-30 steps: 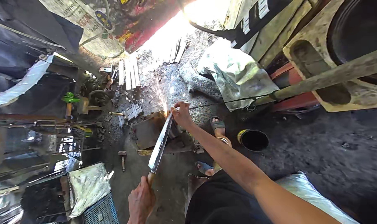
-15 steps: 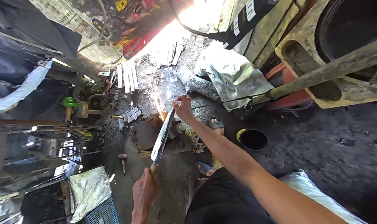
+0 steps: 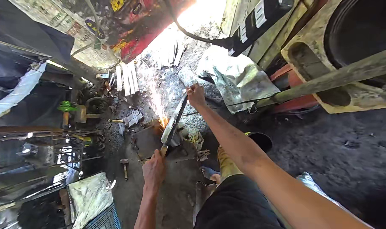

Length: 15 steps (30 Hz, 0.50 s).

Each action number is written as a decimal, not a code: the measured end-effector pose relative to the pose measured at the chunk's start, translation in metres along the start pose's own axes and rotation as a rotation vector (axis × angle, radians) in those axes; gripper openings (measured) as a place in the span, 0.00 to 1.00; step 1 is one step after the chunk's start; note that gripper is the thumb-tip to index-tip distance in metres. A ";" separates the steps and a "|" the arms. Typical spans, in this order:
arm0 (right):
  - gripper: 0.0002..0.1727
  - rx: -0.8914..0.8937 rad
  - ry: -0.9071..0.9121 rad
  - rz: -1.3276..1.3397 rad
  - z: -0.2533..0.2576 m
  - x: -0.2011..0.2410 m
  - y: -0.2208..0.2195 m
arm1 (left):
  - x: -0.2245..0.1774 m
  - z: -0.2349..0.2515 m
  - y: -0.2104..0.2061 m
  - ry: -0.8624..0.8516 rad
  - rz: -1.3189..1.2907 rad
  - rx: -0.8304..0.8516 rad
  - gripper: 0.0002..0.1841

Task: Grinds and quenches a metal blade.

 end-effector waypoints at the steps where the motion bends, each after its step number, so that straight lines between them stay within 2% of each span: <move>1: 0.26 0.006 0.013 0.012 -0.016 0.004 -0.005 | 0.009 -0.017 -0.001 0.018 -0.016 -0.003 0.17; 6: 0.29 0.120 0.129 0.062 -0.102 0.021 -0.049 | 0.051 -0.122 0.004 0.228 -0.052 0.150 0.18; 8: 0.26 0.145 0.157 0.055 -0.121 0.020 -0.063 | 0.053 -0.142 0.007 0.271 -0.042 0.188 0.18; 11: 0.24 0.152 0.119 0.042 -0.099 0.015 -0.048 | 0.033 -0.107 0.006 0.218 -0.070 0.163 0.18; 15: 0.25 0.021 0.095 -0.024 -0.012 0.004 -0.001 | -0.007 -0.007 0.001 0.075 -0.086 0.123 0.20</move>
Point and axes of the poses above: each hand's wrist, its own z-axis towards the middle knuckle, its own y-axis out of the back of the hand, x = y × z, the point moved 7 cm from there along z, towards the middle knuckle, and after that the axes turned 13 degrees about -z, right-handed, at the moved point
